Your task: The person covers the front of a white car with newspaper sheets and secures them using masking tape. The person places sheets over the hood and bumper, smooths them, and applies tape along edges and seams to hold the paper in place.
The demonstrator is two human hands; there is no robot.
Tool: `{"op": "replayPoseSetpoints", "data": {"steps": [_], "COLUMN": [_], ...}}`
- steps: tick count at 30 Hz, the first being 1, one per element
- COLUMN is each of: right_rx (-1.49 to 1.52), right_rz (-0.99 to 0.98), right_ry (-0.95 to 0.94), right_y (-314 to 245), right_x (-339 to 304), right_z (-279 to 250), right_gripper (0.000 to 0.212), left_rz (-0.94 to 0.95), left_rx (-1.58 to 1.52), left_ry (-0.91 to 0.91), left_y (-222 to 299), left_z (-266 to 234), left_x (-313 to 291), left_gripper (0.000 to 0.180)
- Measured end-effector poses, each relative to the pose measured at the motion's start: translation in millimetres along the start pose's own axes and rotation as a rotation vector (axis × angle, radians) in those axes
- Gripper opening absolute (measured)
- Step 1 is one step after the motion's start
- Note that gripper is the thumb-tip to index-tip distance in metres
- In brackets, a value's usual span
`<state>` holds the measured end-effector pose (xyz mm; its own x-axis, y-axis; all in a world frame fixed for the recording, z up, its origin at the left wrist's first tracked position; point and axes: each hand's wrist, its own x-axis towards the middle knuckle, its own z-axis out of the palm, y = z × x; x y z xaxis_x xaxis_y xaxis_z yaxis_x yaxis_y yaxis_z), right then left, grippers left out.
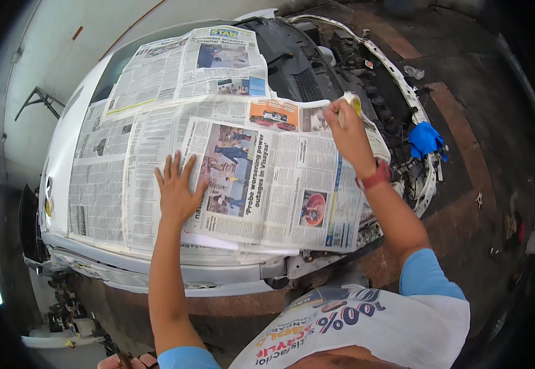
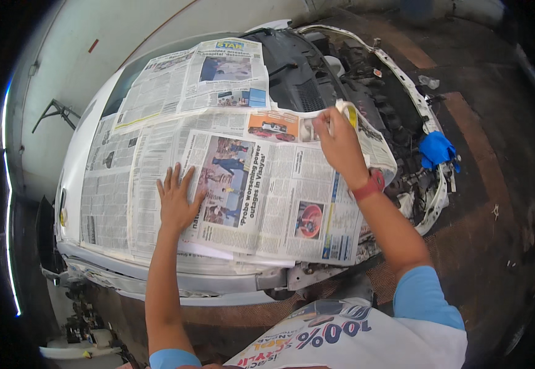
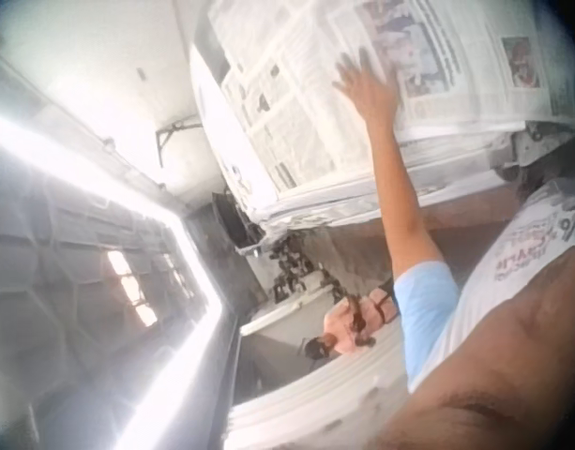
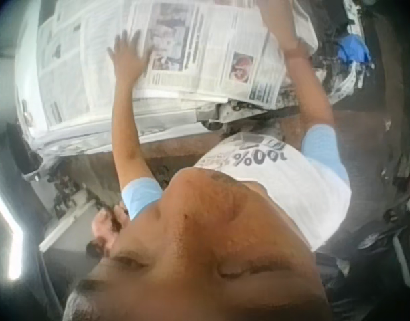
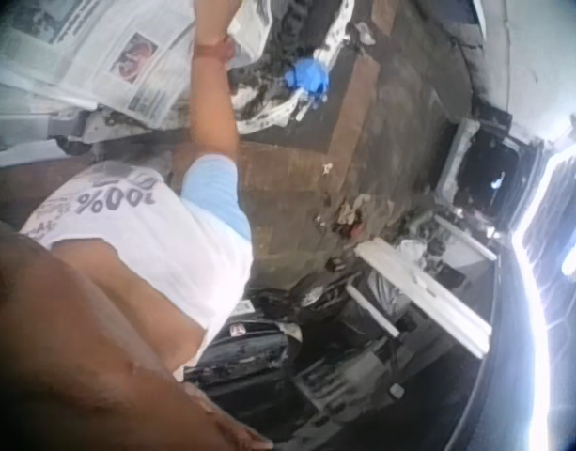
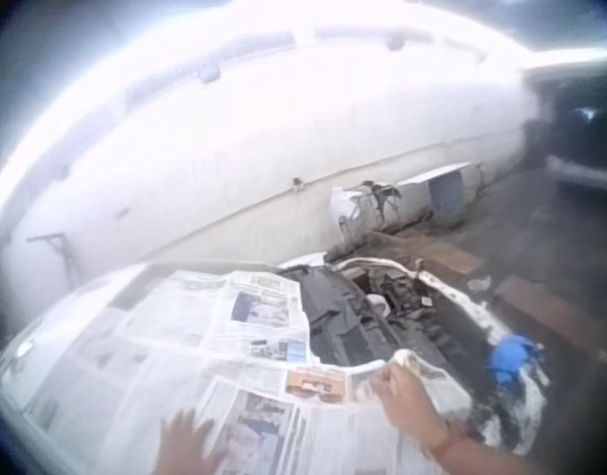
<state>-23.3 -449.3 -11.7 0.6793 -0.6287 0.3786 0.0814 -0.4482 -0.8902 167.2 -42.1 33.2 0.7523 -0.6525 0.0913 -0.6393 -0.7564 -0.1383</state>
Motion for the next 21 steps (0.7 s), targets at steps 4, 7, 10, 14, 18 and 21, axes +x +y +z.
{"op": "replayPoseSetpoints", "data": {"steps": [4,7,10,14,18,21], "right_rx": [-0.022,-0.130,-0.293,-0.534,-0.780,-0.846], "right_rz": [-0.094,-0.126,-0.049,0.014,-0.014,0.029], "right_ry": [0.010,0.010,-0.036,-0.110,-0.138,-0.212], "right_y": [56,96,120,158,207,234], "right_x": [131,228,311,394,452,465], "right_z": [49,98,142,201,251,287], "right_gripper": [0.027,0.032,0.038,0.052,0.066,0.071], "left_rz": [-0.015,-0.014,-0.024,-0.071,-0.087,-0.092], "left_rx": [-0.002,-0.001,-0.022,-0.033,-0.018,-0.002], "left_ry": [0.004,0.000,-0.016,-0.077,-0.129,-0.165], "left_y": [7,7,10,14,12,11], "left_z": [-2,-1,-6,-14,-13,-9], "left_x": [12,15,21,24,25,26], "left_gripper": [0.078,0.080,0.081,0.082,0.083,0.082]}}
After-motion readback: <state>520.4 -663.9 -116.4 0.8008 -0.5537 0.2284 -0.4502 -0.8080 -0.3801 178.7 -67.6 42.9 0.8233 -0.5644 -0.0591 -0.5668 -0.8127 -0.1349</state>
